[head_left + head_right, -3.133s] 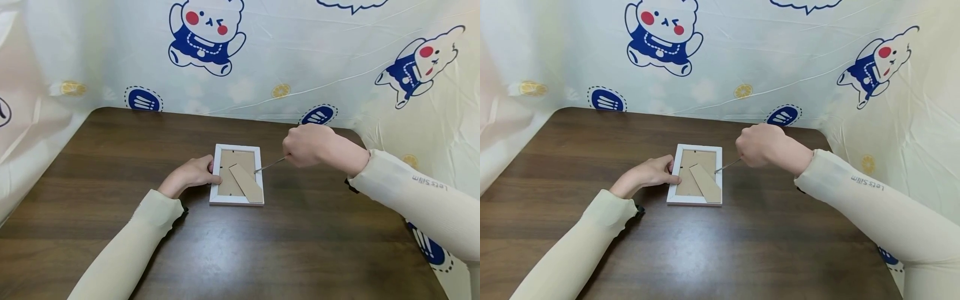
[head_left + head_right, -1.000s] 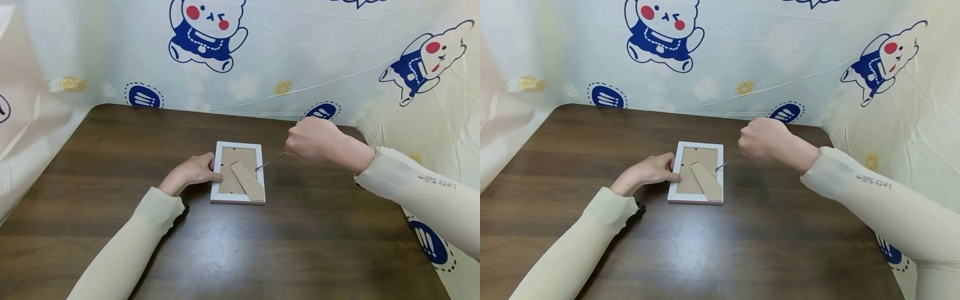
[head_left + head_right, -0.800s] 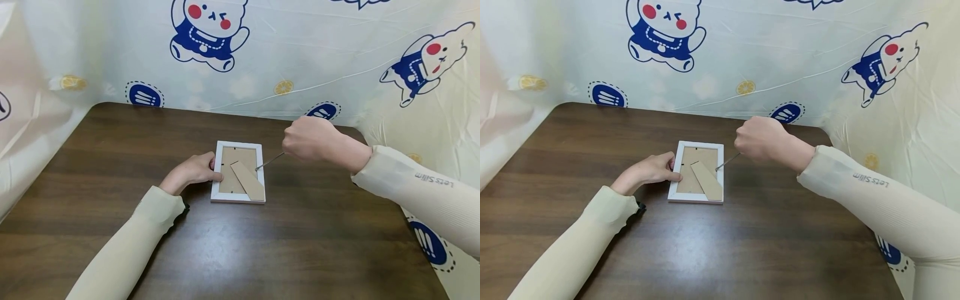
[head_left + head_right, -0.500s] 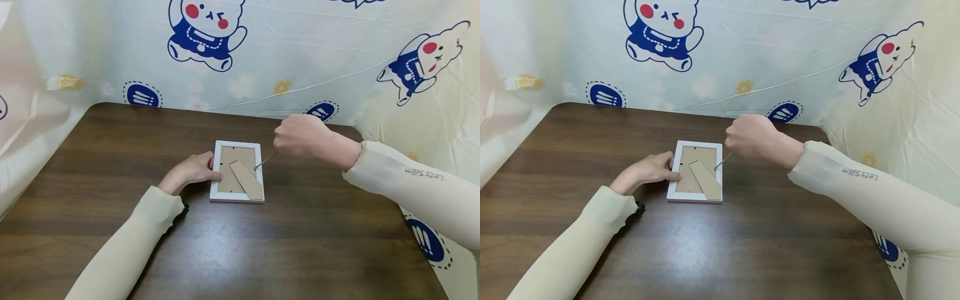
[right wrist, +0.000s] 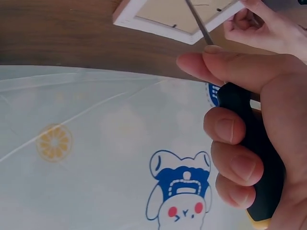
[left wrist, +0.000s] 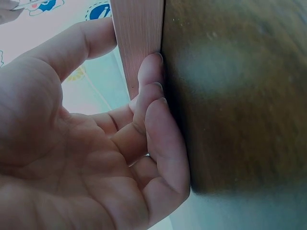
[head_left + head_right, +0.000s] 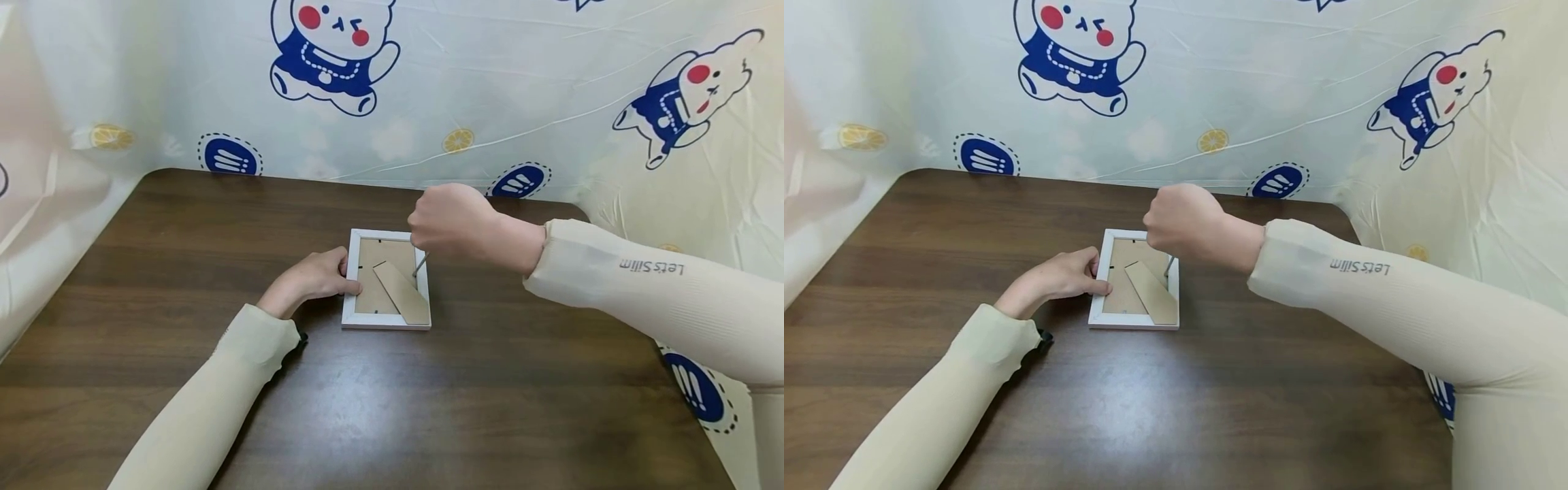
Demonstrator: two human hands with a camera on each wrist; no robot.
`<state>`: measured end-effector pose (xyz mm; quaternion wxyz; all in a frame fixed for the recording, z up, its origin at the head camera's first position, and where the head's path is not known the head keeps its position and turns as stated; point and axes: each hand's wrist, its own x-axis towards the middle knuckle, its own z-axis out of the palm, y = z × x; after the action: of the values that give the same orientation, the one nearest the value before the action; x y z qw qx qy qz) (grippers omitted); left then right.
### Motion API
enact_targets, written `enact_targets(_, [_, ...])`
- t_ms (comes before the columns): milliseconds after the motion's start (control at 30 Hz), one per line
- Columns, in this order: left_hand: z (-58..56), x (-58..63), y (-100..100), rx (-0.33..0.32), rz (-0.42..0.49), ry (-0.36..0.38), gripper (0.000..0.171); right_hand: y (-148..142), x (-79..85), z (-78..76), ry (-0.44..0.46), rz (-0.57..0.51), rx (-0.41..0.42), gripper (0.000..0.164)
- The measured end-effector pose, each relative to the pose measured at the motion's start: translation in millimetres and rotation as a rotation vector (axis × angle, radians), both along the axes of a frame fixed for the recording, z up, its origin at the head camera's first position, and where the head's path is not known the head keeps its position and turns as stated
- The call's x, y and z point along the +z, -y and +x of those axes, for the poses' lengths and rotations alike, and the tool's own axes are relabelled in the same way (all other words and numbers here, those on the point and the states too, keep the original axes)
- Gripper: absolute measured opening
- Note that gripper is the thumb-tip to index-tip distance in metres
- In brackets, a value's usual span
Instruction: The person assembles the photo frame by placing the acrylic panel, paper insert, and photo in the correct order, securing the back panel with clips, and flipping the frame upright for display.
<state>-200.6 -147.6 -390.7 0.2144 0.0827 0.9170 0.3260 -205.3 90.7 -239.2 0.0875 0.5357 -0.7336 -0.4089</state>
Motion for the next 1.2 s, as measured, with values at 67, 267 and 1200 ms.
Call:
enact_targets(67, [-0.2, 0.6, 0.0, -0.001, 0.001, 0.0, 0.038, 4.2, -0.4, 0.3, -0.016, 0.021, -0.006, 0.038])
enact_targets(267, [-1.2, -0.6, 1.2, 0.004, -0.003, -0.004, 0.038, 12.2, -1.7, 1.3, -0.039, 0.062, 0.008, 0.039])
enact_targets(1200, [1.0, 1.0, 2.3, -0.004, 0.012, 0.001, 0.039, -33.3, -8.4, 7.1, 0.088, -0.204, -0.211, 0.042])
